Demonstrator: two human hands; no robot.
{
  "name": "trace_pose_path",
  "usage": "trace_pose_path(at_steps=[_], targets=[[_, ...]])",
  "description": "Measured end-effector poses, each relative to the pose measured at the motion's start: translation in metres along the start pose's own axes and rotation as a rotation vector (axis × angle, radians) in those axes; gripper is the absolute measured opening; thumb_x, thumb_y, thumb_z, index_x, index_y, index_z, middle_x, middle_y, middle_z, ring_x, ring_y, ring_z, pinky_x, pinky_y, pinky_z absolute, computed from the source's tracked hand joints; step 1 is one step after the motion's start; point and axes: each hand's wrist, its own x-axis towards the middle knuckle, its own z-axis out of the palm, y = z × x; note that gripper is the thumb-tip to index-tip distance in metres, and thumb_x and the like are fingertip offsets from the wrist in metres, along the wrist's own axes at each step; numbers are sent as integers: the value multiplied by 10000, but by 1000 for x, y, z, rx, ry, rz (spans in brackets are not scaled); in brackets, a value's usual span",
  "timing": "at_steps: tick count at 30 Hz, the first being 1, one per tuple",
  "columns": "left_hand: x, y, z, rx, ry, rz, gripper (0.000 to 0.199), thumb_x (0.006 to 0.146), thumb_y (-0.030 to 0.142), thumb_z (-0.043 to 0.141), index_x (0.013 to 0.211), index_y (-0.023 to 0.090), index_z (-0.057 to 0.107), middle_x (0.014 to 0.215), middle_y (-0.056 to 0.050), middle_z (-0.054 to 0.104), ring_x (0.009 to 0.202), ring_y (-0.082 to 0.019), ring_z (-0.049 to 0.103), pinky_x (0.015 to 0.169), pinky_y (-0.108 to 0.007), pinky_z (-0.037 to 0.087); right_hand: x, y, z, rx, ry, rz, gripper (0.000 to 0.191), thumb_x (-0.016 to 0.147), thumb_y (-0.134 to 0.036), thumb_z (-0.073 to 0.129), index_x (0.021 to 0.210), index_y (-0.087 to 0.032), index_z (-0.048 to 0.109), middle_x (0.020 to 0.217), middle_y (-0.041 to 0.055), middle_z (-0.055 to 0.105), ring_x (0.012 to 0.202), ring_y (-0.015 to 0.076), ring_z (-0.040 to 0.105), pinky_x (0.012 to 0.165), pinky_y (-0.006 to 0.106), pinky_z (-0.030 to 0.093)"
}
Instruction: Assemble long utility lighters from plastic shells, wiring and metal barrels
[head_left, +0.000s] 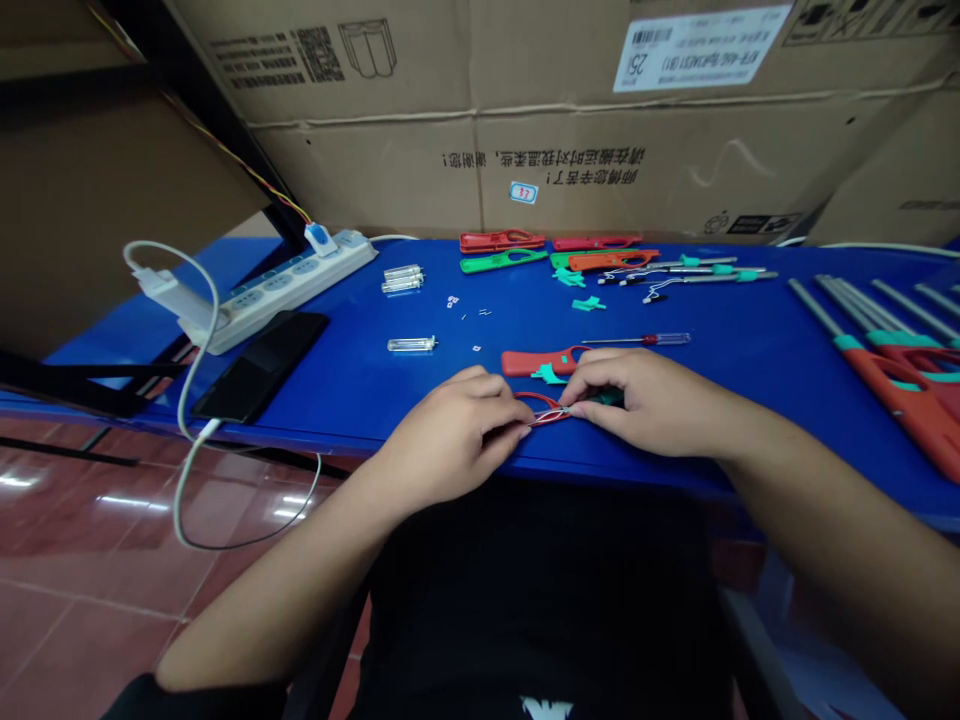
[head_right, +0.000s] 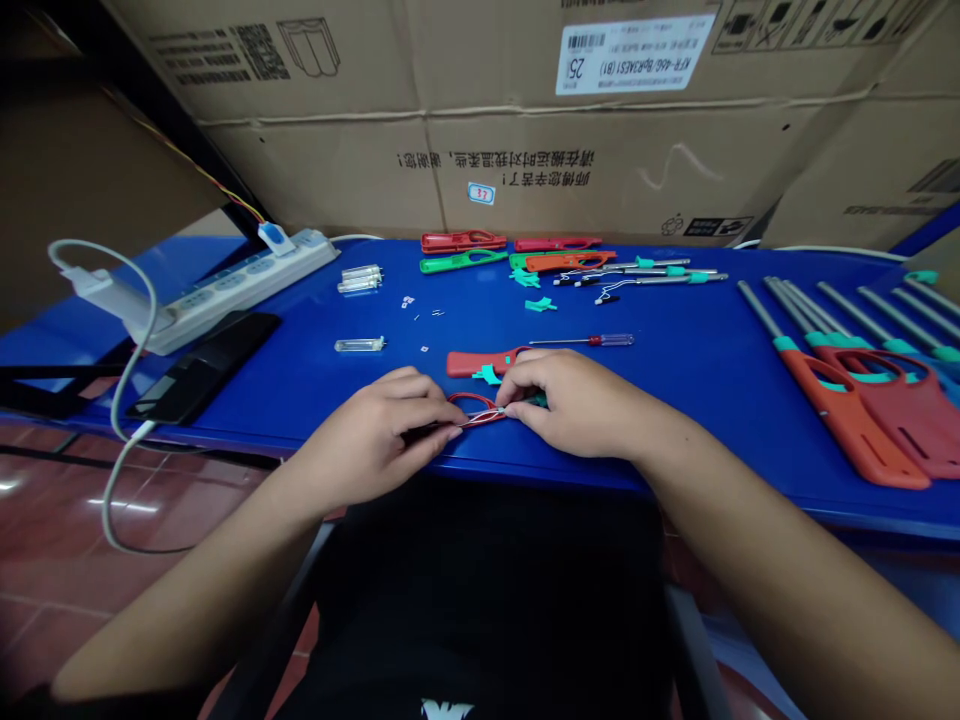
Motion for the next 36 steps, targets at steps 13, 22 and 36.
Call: trace_pose_path(at_steps=[13,22,36], targets=[[6,0,-2,-146,-6,-108,146,876,101,578,892,173,704,851,-20,682,854,-173,594,803,-312,468,-1,6,3,79,-12,-60,161,917,-303,599,982,-281,745,1004,25,710,959,202,652,889,342,485],[-10,-13,-21,-85,31,-144,254,906,203,649,1159,204,680,1009,-30,661,885,-140,624,753,-251,502,0,4,2,73,-9,-44,182,900,-311,601,989,-263,751,985,32,707,893,191,644,813,332,490],[7,-24,-23,70,108,-134,146,881,183,648,1028,178,644,871,-8,669,779,-150,618,693,-269,450,1,0,1,41,-31,-32,163,890,-284,601,949,-244,747,962,36,729,934,208,647,865,361,496]])
